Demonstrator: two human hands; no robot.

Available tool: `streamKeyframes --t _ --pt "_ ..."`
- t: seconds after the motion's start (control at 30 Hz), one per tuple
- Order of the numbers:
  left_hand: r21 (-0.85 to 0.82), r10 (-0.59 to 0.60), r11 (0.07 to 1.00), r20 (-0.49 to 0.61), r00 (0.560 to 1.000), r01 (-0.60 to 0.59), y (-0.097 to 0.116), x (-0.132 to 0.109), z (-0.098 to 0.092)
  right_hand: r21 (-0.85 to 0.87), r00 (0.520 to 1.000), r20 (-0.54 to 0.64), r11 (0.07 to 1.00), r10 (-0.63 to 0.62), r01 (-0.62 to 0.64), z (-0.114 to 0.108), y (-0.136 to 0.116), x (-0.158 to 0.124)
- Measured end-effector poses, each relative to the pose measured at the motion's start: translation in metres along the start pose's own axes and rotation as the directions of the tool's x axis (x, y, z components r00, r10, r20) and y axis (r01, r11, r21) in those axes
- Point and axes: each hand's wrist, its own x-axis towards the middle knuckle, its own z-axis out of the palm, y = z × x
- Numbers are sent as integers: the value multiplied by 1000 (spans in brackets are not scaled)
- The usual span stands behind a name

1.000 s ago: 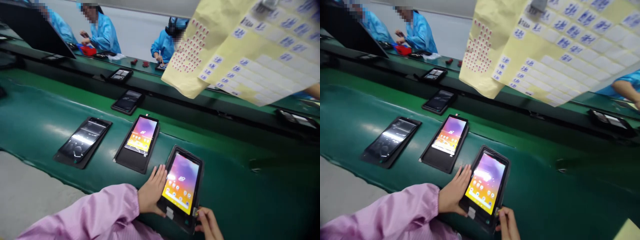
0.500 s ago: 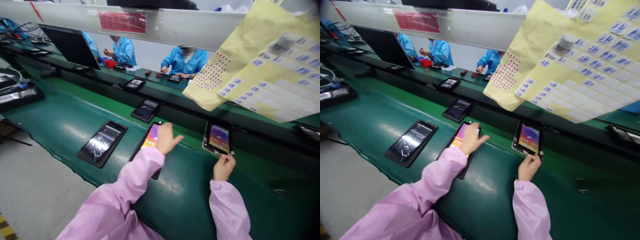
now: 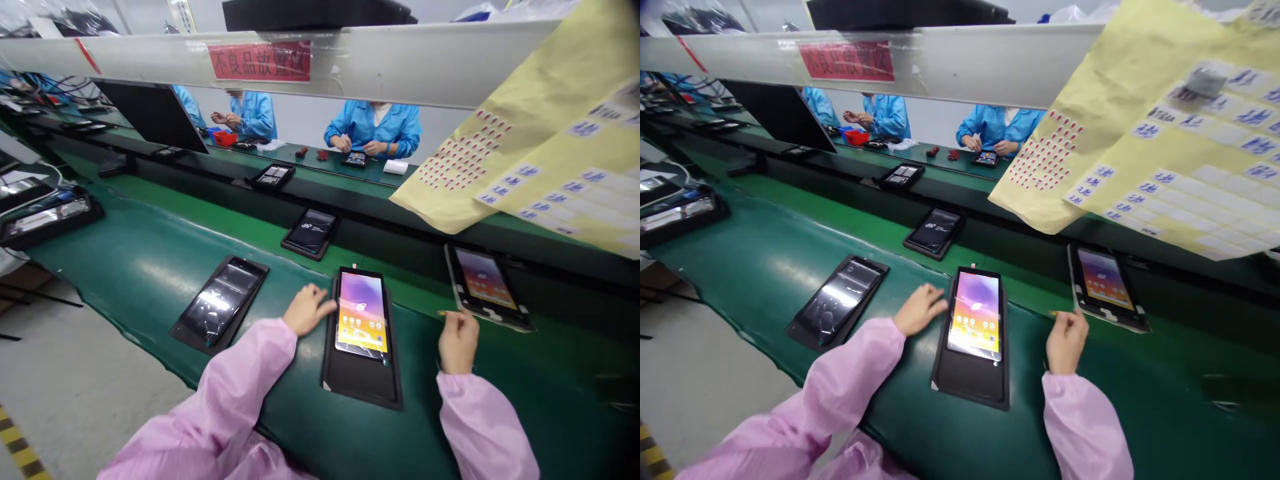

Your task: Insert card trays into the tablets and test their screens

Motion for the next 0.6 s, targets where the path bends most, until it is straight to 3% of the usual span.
streamKeyframes --t 0.13,0.23,0.3,0.47,0.53,0.6 --pt "89 -296 947 -121 947 308 -32 97 -56 103 994 104 994 37 -48 -6 -22 -72" --pt "142 -459 870 -113 881 472 -60 145 -77 181 983 117 970 142 -162 -20 -20 -108" --pt "178 -495 847 -78 866 500 -72 156 -76 229 971 81 944 227 -239 -26 -13 -121" --pt "256 -453 863 16 891 435 -84 157 -68 247 941 -19 913 339 -324 -25 -11 -123" --pt "284 -453 858 23 891 429 -92 161 -80 232 933 -34 911 358 -341 -27 -22 -118" --pt "308 -466 843 11 885 440 -110 163 -108 236 928 -54 908 369 -347 -34 -42 -115"
